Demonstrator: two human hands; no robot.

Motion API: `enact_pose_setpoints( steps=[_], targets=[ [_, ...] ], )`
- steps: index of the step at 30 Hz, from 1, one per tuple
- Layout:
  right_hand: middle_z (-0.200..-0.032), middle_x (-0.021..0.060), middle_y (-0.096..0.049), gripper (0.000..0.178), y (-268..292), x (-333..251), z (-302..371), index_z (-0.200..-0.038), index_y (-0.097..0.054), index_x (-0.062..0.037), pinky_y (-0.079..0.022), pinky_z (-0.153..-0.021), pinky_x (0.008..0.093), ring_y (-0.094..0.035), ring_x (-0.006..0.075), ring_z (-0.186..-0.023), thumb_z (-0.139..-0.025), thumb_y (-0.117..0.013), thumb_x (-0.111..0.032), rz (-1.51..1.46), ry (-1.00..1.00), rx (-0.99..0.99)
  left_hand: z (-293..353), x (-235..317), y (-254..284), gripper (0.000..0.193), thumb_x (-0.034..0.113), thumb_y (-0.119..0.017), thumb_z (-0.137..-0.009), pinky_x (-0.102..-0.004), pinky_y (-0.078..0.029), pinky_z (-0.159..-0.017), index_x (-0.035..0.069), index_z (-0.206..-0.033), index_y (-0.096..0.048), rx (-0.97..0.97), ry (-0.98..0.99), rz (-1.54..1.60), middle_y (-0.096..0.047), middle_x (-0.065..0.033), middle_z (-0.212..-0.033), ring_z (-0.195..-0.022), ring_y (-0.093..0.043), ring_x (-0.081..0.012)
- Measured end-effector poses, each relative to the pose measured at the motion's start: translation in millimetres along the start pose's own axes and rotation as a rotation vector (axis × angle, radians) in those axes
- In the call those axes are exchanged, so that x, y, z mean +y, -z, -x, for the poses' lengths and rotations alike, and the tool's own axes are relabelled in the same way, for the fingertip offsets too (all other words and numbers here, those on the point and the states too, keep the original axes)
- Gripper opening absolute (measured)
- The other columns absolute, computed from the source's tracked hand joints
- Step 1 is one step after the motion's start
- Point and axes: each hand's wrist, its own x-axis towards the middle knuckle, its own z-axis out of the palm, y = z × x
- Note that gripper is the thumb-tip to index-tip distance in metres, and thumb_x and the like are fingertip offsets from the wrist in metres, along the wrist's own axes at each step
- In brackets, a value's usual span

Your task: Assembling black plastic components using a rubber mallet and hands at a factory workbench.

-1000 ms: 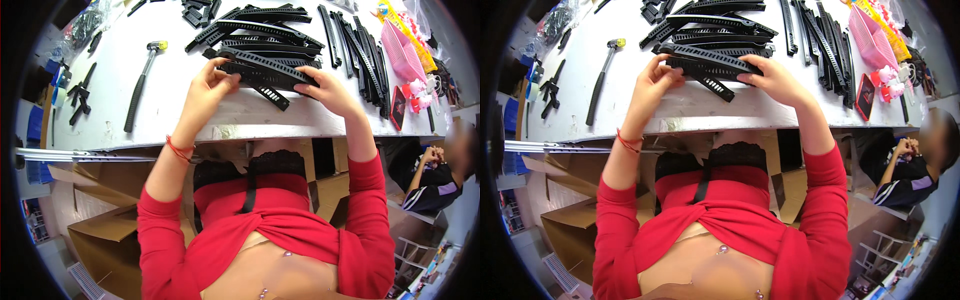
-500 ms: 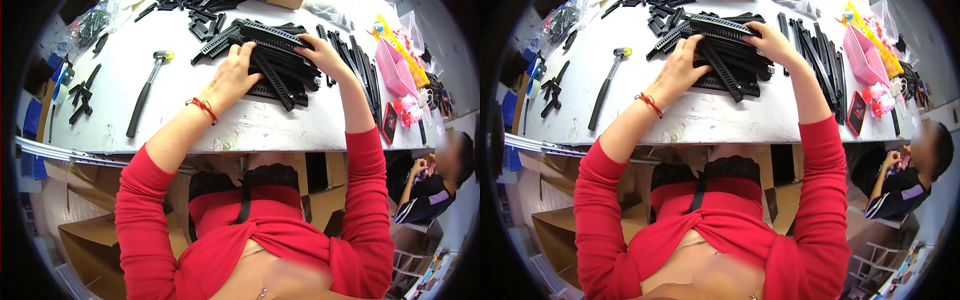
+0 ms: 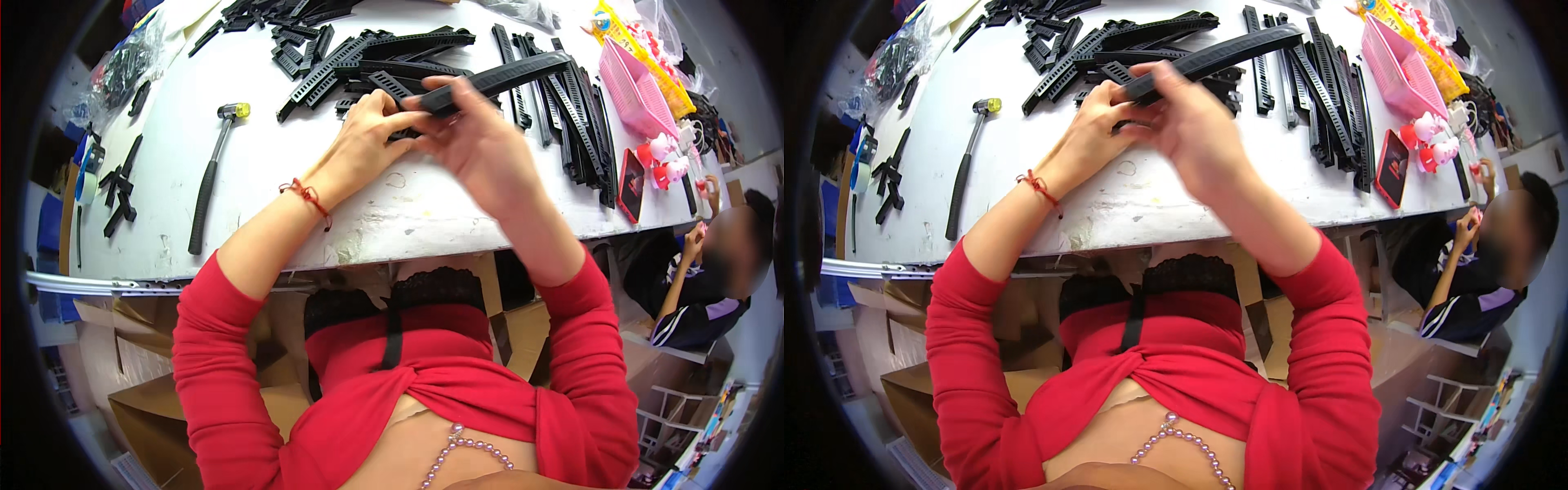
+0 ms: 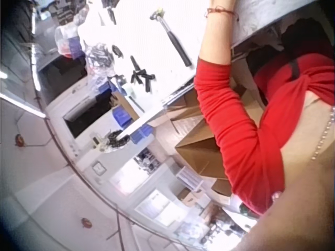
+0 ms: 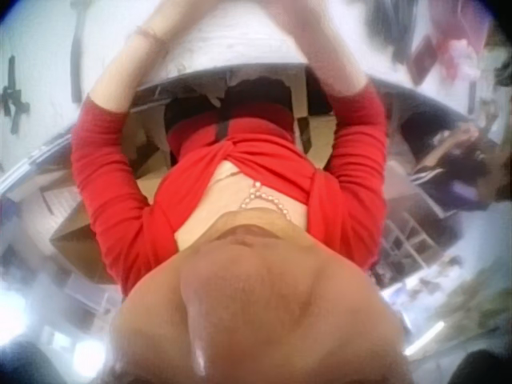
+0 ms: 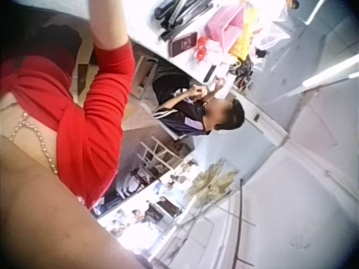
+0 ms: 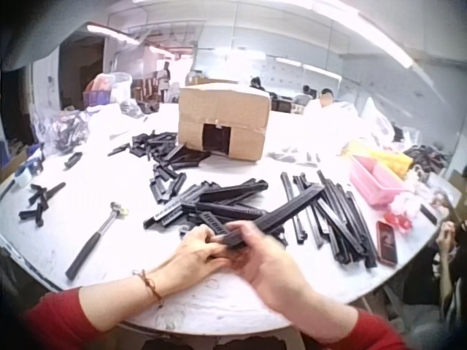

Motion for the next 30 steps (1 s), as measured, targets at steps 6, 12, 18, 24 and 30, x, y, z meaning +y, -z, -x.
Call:
enact_pose_setpoints(
  steps=[6,12,18,24,30],
  targets=[
    [-0.099,-0.0012,-0.067,0.031,-40,43,7,-0.129,-0.058,-0.0094,-0.052,-0.077,0.0226,-0.064,0.0078,-0.092,-0.102,-0.056,-0.025,-0.126,0.113,0.065,-46,-40,-40,0.036,0.025,-0.072,-0.085,-0.0367,-0.047,-0.086,0.02,-0.121,-0.07,0.106,0.035,0.2,-0.052,-0.0099,-0.097,-0.093,-0.053,-0.0259],
    [-0.106,0.0016,-0.062,0.034,-38,81,33,-0.13,-0.056,-0.0039,-0.054,-0.087,0.0238,-0.062,0.0108,-0.094,-0.099,-0.061,-0.019,-0.333,-0.083,0.118,-70,-44,-10,0.047,0.025,-0.078,-0.083,-0.0332,-0.052,-0.088,0.018,-0.128,-0.067,-0.02,0.079,0.403,-0.066,-0.0149,-0.108,-0.1,-0.065,-0.0258],
    [-0.114,0.0094,-0.06,0.031,-20,100,12,-0.128,-0.052,0.0033,-0.053,-0.099,0.0308,-0.063,0.019,-0.103,-0.103,-0.051,-0.016,-0.397,-0.199,0.132,-13,31,53,0.034,0.021,-0.073,-0.087,-0.0331,-0.051,-0.083,0.003,-0.116,-0.071,-0.408,0.092,0.346,-0.071,-0.0123,-0.102,-0.09,-0.066,-0.022],
    [-0.131,0.0154,-0.06,0.043,-22,72,52,-0.139,-0.049,0.0024,-0.05,-0.1,0.0352,-0.064,0.0247,-0.112,-0.1,-0.057,-0.014,0.041,-0.605,-0.438,22,18,54,0.036,0.007,-0.075,-0.082,-0.0326,-0.05,-0.088,0.009,-0.118,-0.071,-0.31,0.109,0.195,-0.068,-0.0102,-0.111,-0.101,-0.063,-0.0223],
    [-0.118,0.0119,-0.065,0.036,10,60,26,-0.119,-0.065,-0.0046,-0.043,-0.101,0.0431,-0.054,0.0341,-0.117,-0.084,-0.069,-0.011,1.594,0.743,-0.001,22,-49,90,0.042,0.021,-0.073,-0.085,-0.0383,-0.05,-0.091,0.001,-0.122,-0.065,0.211,0.422,-0.238,-0.065,-0.0188,-0.112,-0.103,-0.063,-0.0329]
  ],
)
